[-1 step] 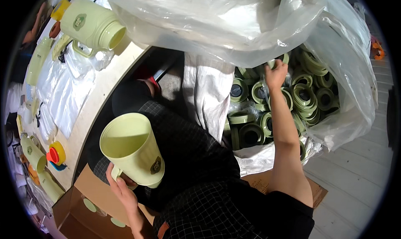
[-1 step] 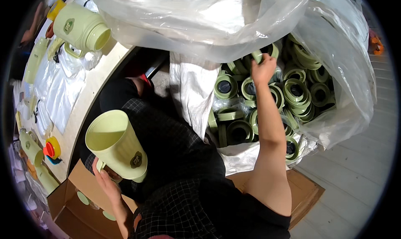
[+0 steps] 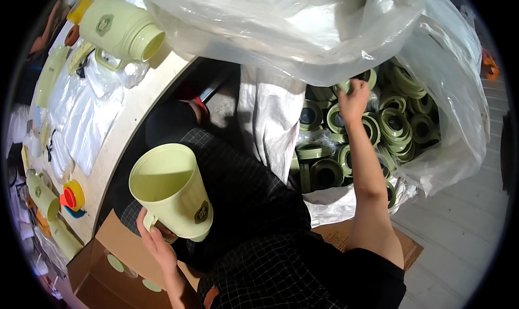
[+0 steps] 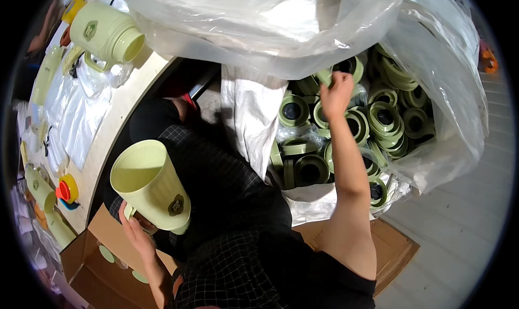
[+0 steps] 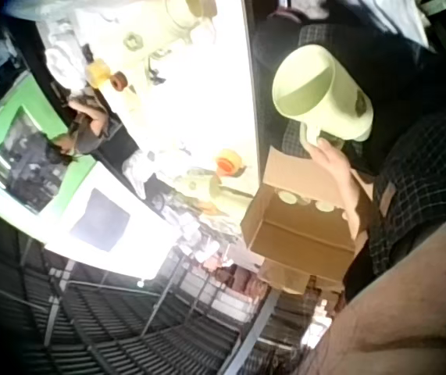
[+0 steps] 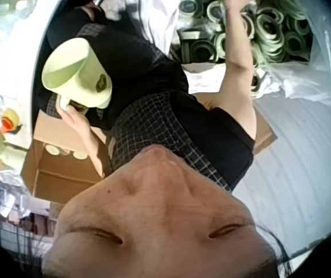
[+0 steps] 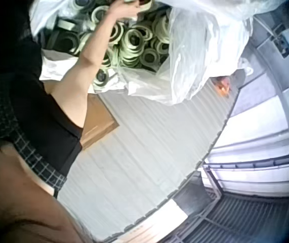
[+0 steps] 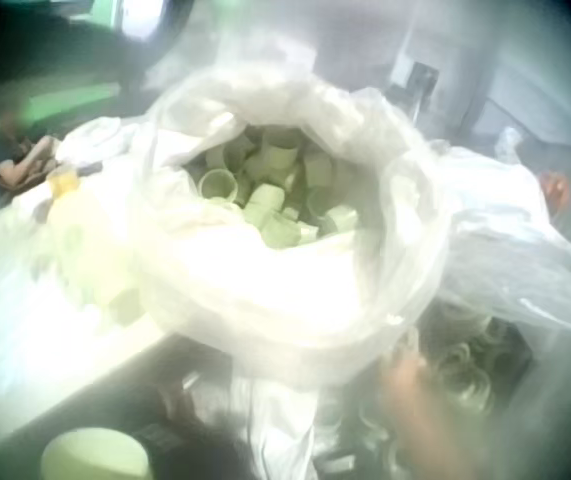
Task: The person picks up a light-colored plastic jug, places a cap on it, twists the cap to secure it, slides the jug into a clear plastic bag, and then places the bagged jug into a large cardboard box.
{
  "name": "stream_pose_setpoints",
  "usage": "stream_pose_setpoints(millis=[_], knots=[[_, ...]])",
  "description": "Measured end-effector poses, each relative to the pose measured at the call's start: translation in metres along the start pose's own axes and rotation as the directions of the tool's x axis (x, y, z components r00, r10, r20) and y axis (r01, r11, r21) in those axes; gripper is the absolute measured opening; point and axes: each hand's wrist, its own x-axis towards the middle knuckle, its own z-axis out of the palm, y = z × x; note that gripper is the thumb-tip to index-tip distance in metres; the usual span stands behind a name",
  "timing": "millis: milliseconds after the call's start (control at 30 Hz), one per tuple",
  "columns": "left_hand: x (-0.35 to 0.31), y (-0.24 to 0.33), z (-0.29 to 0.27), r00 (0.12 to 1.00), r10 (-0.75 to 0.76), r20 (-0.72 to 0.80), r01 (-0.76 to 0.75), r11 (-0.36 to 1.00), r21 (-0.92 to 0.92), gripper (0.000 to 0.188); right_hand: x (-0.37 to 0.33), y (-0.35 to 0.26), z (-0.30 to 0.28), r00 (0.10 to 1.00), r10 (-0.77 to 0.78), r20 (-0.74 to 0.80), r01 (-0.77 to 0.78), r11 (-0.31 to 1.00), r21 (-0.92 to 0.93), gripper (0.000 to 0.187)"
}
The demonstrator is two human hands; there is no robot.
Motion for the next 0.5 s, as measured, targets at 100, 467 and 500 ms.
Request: stream_pose_setpoints(millis=[100, 467, 500], knots=[[-0.002, -0.012, -0.009, 0.999, -0.034, -0.026, 0.033, 0.999, -0.032, 0.062, -0.040, -0.100, -0.060, 0.963, -0.198, 0.183, 0.086, 0.870, 0.486, 0.035], [-0.028, -0.020, -0.022, 0.997, 0.004, -0.083, -0.015, 0.990, -0.138, 0.050, -0.104, -0.297, -0.026, 0.888, -0.454, 0.073, 0.285, 0.668, 0.687, 0.065], [-0.029, -0.018, -0.021, 0.996, 0.012, -0.090, -0.022, 0.993, -0.116, 0.048, -0.112, -0.297, -0.031, 0.778, -0.609, 0.152, 0.300, 0.573, 0.762, 0.066]])
